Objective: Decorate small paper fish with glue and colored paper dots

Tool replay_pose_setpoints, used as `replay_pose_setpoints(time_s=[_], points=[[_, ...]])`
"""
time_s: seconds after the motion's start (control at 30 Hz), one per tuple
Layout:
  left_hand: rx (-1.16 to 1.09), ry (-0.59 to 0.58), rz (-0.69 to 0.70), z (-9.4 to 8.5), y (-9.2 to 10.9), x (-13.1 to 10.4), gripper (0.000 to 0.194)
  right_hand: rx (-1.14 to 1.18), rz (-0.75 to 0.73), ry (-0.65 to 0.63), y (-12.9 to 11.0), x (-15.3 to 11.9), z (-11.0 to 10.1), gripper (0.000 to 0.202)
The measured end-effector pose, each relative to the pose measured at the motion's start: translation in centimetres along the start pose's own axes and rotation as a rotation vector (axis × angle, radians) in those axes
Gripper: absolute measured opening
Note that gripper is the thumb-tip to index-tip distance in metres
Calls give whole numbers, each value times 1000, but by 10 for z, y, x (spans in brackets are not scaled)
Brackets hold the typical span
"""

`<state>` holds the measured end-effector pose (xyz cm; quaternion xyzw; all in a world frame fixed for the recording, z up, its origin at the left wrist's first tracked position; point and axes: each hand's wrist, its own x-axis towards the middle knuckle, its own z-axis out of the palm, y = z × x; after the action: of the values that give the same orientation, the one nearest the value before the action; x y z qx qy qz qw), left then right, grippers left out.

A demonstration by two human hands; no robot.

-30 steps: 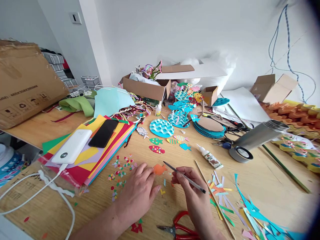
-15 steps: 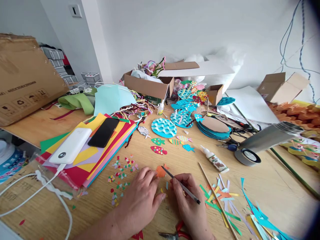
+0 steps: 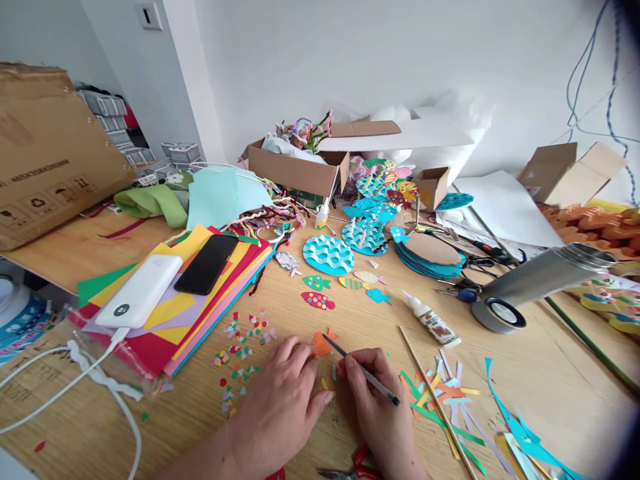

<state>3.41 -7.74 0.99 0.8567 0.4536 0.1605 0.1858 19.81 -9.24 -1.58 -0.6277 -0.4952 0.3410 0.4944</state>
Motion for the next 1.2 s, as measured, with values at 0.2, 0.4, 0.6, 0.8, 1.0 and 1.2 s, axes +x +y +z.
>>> replay_pose_setpoints(time_s=[0.2, 0.4, 0.6, 0.8, 1.0, 1.2], points=[[13, 10, 8, 1, 0, 0, 28, -8, 13, -5, 2, 0, 0, 30], [10, 4, 5, 1, 0, -1, 27, -7, 9, -15, 3, -1, -1, 31], [-2, -20, -8, -1, 2, 0, 29, -38, -2, -2, 3, -1, 0, 32], [-6, -5, -16, -1, 1, 0, 30, -35, -6, -4, 3, -1, 0, 31], [-3, 4, -10, 0, 1, 0, 31, -41, -3, -4, 3, -1, 0, 31], [7, 1, -9, 0, 1, 0, 31, -54, -14, -14, 2, 0, 1, 31]])
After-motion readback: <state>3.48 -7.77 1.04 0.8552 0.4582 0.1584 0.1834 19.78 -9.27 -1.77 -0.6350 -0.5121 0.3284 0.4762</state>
